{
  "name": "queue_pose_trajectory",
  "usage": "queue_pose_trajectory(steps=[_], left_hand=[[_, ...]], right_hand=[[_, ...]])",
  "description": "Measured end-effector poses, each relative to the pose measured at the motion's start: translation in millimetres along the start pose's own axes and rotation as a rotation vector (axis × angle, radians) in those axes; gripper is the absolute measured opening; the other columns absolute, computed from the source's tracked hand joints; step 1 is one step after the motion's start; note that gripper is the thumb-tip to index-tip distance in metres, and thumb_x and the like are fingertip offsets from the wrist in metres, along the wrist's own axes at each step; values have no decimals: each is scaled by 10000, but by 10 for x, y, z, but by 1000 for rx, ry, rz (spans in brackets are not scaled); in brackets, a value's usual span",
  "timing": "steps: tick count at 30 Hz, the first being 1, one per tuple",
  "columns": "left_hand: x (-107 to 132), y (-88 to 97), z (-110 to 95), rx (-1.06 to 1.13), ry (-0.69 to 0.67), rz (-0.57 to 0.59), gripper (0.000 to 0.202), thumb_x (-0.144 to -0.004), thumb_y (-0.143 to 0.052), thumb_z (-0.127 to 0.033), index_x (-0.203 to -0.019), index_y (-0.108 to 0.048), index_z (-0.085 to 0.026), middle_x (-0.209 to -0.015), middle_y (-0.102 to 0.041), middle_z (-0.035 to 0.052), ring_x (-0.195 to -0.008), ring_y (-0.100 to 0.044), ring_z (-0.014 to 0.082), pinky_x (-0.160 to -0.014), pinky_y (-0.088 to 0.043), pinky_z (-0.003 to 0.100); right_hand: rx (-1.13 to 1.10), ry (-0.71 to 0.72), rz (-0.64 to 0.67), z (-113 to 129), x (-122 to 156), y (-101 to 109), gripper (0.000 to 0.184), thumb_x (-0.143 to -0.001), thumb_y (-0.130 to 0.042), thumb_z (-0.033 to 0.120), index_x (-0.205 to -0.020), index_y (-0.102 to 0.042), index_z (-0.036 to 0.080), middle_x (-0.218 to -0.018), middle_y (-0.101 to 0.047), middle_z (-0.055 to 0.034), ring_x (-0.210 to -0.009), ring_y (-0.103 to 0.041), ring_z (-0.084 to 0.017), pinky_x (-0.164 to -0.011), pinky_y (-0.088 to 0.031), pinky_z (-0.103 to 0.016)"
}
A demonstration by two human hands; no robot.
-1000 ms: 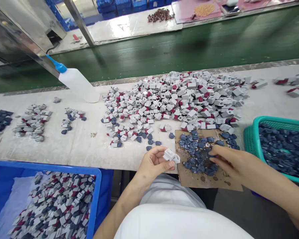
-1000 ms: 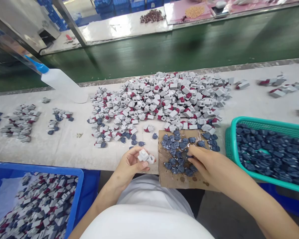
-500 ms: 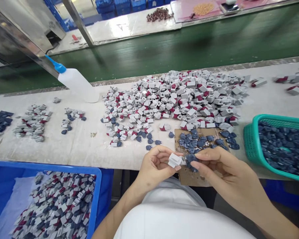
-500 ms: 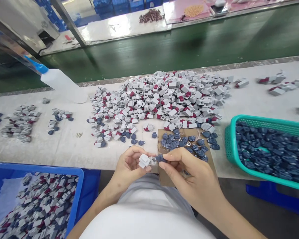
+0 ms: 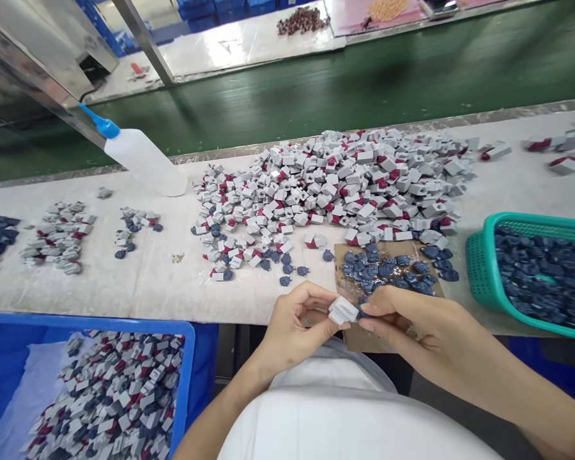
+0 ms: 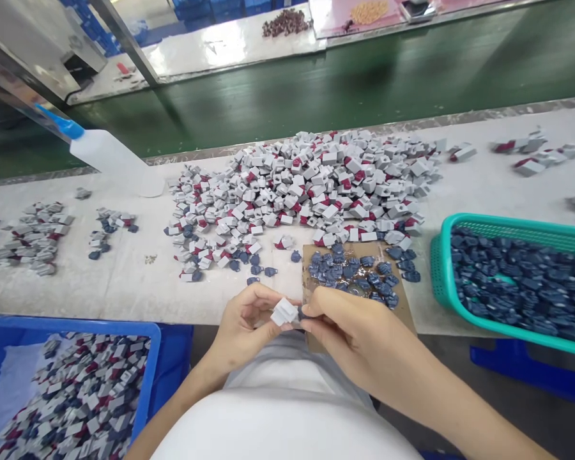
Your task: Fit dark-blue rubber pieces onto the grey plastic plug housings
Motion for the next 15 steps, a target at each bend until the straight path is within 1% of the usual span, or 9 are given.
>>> queue_pose_trajectory(steps=[3, 6, 9, 12, 13, 14, 15], left_hand=[[3, -5, 62, 14, -5, 0, 264, -715, -804, -269, -875, -620, -169, -871, -756, 68, -813, -701, 153, -719, -547, 232], [6, 9, 177, 48, 35, -38, 309, -678, -829, -279, -855, -602, -167, -838, -742, 57, -786, -687, 145, -724, -540, 236], [10, 15, 238, 40, 76, -68, 332, -670, -829, -292, -850, -580, -167, -826, -720, 45, -777, -671, 136, -734, -529, 236], [39, 13, 206, -9, 122, -28, 301, -710, -789, -290, -861, -554, -176, -815, -687, 23, -748, -650, 123, -699, -515, 222], [75, 42, 178, -45, 134, -13, 280, -724, -771, -285, -862, -552, -178, -821, -677, 20, -744, -646, 121, -682, -510, 216], [134, 115, 142, -85, 137, -26, 261, -733, -754, -283, -863, -553, -181, -841, -672, 20, -748, -646, 125, -663, -507, 212], [227, 253, 103, -130, 134, -89, 250, -738, -740, -287, -868, -553, -185, -881, -671, 24, -756, -652, 132, -641, -507, 211]], right_hand=[[-111, -32, 40, -77, -39, -8, 190, -963, -488, 249, -794, -538, 178, -696, -571, 13, -583, -527, -114, -519, -396, -207], [-201, -78, 51, -191, -41, -58, 205, -941, -508, 262, -762, -545, 168, -659, -559, 15, -559, -511, -106, -506, -387, -197], [-283, -131, 38, -266, -32, -181, 211, -941, -520, 284, -767, -541, 166, -661, -558, 17, -565, -505, -107, -509, -387, -194], [-351, -163, 16, -224, -41, -335, 186, -944, -527, 298, -813, -558, 171, -693, -590, 14, -590, -544, -114, -514, -418, -190], [-361, -158, 21, -196, -33, -362, 166, -943, -539, 306, -847, -579, 177, -708, -605, 15, -593, -556, -113, -518, -431, -187], [-358, -146, 29, -180, -7, -359, 150, -943, -550, 321, -898, -605, 189, -728, -622, 16, -602, -570, -113, -532, -447, -184], [-333, -144, 9, -204, 48, -298, 153, -945, -558, 344, -958, -626, 208, -755, -638, 15, -622, -588, -117, -555, -466, -183]])
Point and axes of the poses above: each hand's wrist, its own x-axis away from the middle knuckle, its own y-axis out of the back of the hand, z = x × y, the point moved 6 cm from there along -x, towards the middle knuckle
